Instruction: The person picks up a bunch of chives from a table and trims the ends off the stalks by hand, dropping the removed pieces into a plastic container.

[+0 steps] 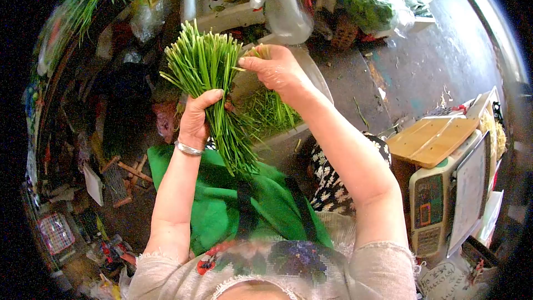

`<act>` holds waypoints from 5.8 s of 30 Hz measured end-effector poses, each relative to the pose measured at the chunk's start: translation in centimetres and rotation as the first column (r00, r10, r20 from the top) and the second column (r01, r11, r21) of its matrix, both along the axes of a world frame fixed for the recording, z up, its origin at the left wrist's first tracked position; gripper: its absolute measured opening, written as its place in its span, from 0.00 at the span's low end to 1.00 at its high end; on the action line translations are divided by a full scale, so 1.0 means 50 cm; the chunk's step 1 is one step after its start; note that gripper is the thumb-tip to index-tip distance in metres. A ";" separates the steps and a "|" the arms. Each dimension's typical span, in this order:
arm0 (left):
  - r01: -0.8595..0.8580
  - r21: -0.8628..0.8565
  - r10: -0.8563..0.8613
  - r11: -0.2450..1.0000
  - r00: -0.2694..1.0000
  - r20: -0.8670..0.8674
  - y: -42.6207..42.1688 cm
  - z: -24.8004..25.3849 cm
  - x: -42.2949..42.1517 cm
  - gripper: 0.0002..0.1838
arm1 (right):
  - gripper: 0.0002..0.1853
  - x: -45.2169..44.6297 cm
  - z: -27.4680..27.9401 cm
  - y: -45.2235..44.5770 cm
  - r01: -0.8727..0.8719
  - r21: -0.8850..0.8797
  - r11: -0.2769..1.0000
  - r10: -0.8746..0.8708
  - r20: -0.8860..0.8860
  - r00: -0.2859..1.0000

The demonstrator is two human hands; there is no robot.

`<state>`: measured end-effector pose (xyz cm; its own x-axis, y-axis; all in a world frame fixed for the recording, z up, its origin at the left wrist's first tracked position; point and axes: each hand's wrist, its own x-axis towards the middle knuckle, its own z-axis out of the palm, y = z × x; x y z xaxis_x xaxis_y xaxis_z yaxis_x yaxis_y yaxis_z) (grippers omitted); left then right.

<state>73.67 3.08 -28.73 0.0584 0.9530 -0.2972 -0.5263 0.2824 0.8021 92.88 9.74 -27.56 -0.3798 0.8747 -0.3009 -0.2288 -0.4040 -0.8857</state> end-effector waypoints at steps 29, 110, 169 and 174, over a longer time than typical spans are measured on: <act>-0.066 -0.093 0.072 0.994 0.995 0.066 0.002 0.004 -0.025 0.15 | 0.07 0.087 0.008 0.073 0.384 0.199 0.901 -0.355 -0.168 0.920; -0.061 0.045 0.061 0.997 0.998 0.001 0.000 0.020 0.008 0.24 | 0.09 -0.004 -0.009 0.001 -0.136 0.014 0.991 0.135 0.049 0.990; -0.087 0.043 0.089 0.995 0.996 -0.028 -0.003 0.019 0.000 0.23 | 0.08 0.010 -0.001 0.014 0.002 0.099 0.995 -0.004 0.027 1.000; -0.087 0.021 0.088 0.996 0.996 -0.034 -0.004 0.020 0.001 0.22 | 0.07 0.007 -0.007 0.020 0.039 0.092 0.995 -0.039 -0.001 0.999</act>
